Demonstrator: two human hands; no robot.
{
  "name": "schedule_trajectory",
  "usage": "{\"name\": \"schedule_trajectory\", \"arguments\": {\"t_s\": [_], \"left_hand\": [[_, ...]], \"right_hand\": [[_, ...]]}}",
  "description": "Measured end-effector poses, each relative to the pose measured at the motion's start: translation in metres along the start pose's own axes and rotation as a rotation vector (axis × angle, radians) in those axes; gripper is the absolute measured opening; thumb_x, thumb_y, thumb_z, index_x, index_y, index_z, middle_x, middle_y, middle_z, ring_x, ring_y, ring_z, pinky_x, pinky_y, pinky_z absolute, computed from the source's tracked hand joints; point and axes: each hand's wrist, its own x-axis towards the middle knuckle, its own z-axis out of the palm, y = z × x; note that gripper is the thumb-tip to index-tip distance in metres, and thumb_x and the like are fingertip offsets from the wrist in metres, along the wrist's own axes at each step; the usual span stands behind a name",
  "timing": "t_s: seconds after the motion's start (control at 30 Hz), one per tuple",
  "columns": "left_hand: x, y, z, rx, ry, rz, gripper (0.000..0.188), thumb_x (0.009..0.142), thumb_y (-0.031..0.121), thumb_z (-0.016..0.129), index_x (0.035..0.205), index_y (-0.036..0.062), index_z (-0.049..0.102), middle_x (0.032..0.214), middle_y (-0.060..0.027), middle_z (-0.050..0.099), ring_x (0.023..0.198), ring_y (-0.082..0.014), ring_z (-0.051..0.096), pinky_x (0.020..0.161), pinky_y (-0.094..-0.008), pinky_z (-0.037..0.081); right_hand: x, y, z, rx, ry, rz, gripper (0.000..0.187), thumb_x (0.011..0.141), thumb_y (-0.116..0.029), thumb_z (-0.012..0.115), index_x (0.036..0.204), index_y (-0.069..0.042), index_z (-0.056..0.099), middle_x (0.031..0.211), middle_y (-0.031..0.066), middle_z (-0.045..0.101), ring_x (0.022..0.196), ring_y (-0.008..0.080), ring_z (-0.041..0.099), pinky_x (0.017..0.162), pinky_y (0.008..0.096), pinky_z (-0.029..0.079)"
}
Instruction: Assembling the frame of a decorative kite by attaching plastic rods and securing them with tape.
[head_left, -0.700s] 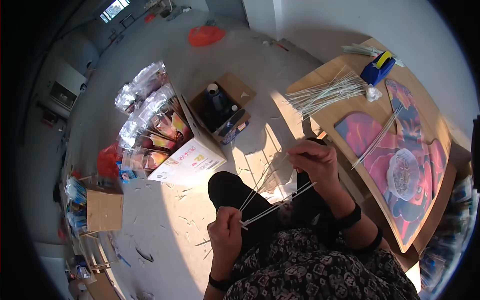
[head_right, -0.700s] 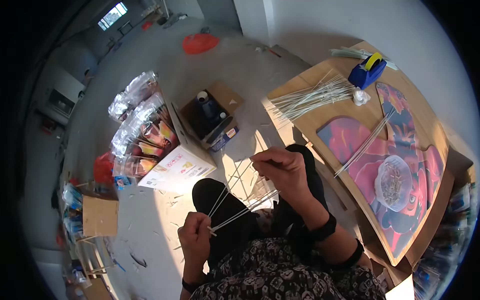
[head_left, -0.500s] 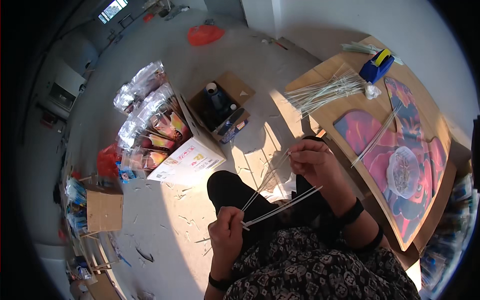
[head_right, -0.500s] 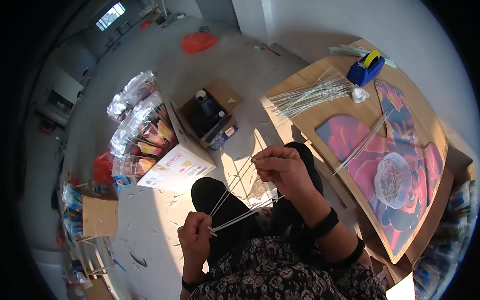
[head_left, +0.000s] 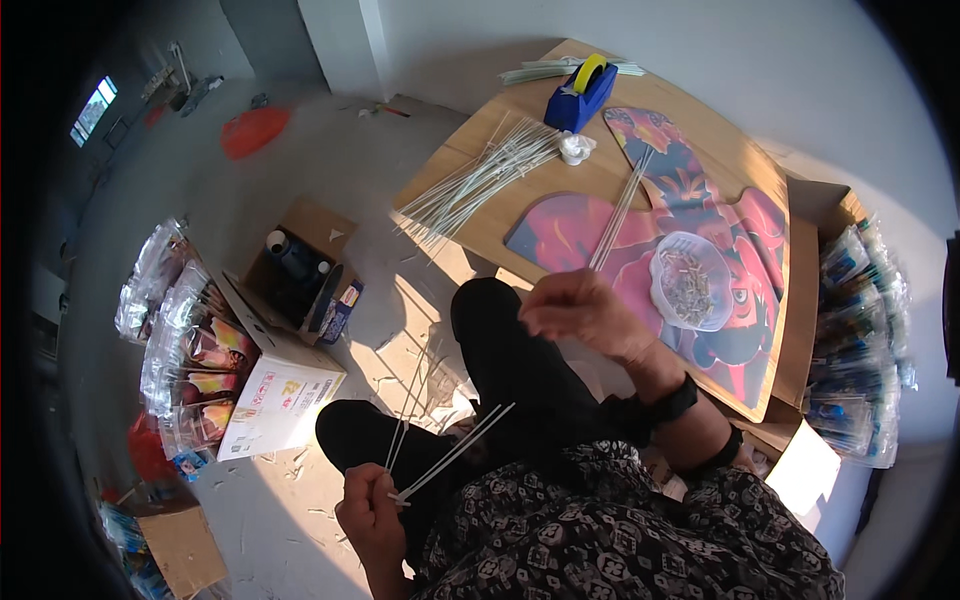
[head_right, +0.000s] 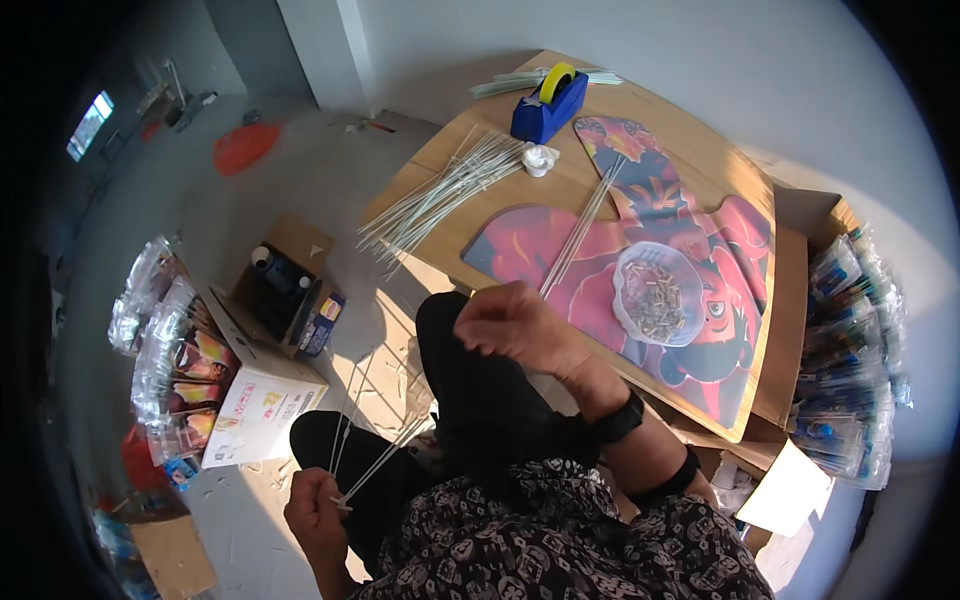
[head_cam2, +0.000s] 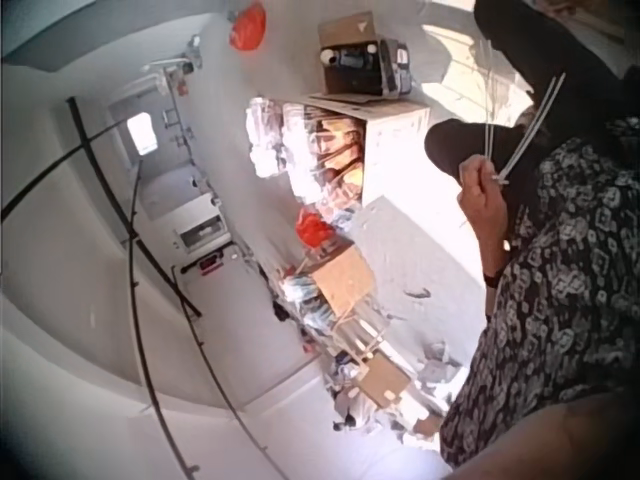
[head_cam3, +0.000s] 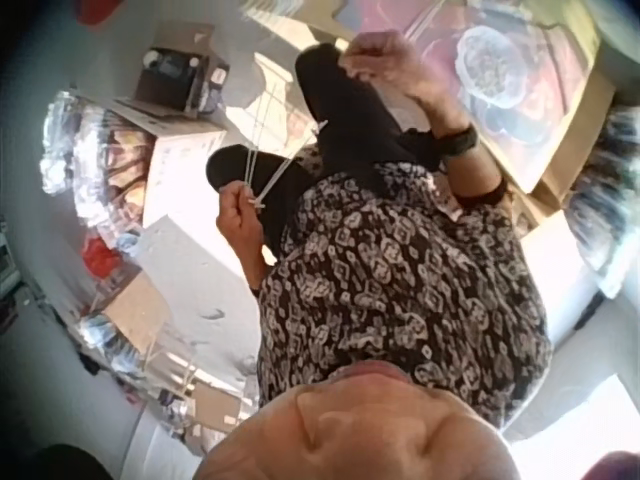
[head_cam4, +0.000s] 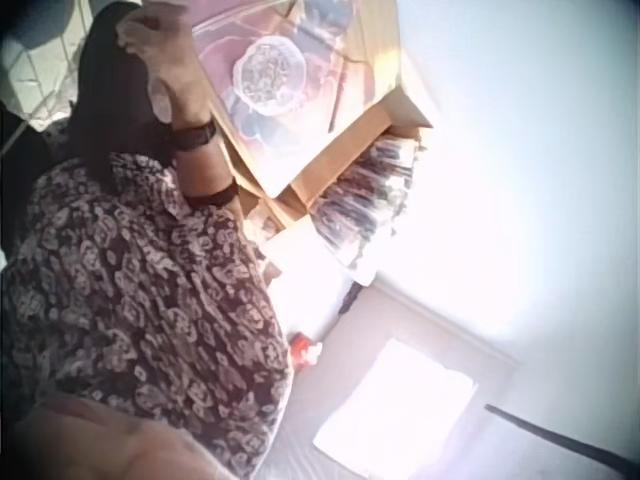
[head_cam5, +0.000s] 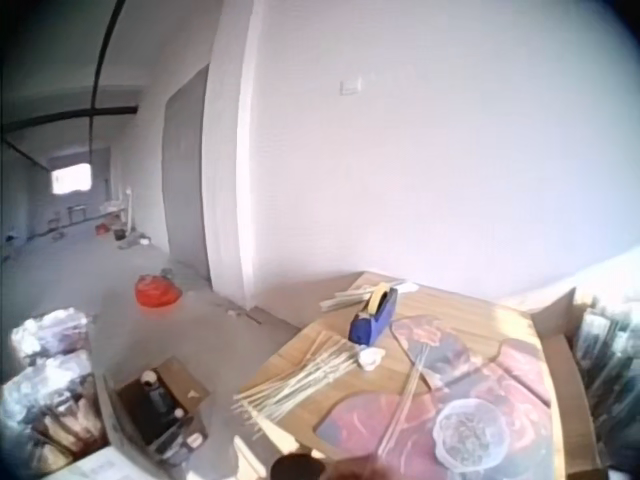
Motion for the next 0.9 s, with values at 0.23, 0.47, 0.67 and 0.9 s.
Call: {"name": "schedule_trajectory", "arguments": {"t_s": [0.23, 0.47, 0.67, 0.9], "left_hand": [[0.01, 0.005, 0.012, -0.005, -0.039, 0.051, 0.003, 0.087, 0.001, 0.051, 0.086, 0.0022, 0.054, 0.056, -0.0027, 0.051, 0.046, -0.0068, 0.046, 0.044, -0.0227, 0.035], [0.011, -0.003, 0.003, 0.013, -0.014, -0.015, 0.002, 0.086, 0.001, 0.054, 0.085, 0.0017, 0.055, 0.058, -0.0036, 0.052, 0.049, -0.0076, 0.046, 0.047, -0.0227, 0.035], [0.009, 0.001, -0.001, 0.009, -0.035, 0.056, 0.003, 0.087, 0.003, 0.056, 0.09, 0.0024, 0.057, 0.07, -0.01, 0.056, 0.056, -0.018, 0.057, 0.052, -0.0283, 0.043], [0.0, -0.006, -0.003, -0.007, 0.057, 0.133, 0.008, 0.09, 0.011, 0.052, 0.089, 0.0041, 0.049, 0.062, -0.0151, 0.056, 0.061, -0.0359, 0.06, 0.054, -0.0411, 0.044]], "right_hand": [[-0.033, 0.073, -0.19, -1.093, 0.856, 0.041, 0.014, 0.07, -0.014, 0.064, 0.071, 0.0, 0.063, 0.071, 0.0201, 0.062, 0.072, 0.0373, 0.061, 0.066, 0.0427, 0.049], [-0.008, 0.117, -0.199, -0.994, 0.853, 0.064, 0.017, 0.068, -0.018, 0.068, 0.07, -0.001, 0.064, 0.07, 0.0203, 0.062, 0.071, 0.0356, 0.062, 0.066, 0.0421, 0.049], [-0.011, 0.164, -0.255, -0.943, 0.69, -0.17, 0.016, 0.064, -0.012, 0.063, 0.064, 0.003, 0.058, 0.051, 0.0151, 0.05, 0.045, 0.0181, 0.048, 0.046, 0.0357, 0.038], [0.094, 0.202, -0.262, -1.129, 0.446, -0.365, 0.02, 0.081, -0.018, 0.058, 0.076, 0.001, 0.06, 0.058, 0.011, 0.055, 0.053, 0.0185, 0.052, 0.049, 0.0339, 0.042]]}}
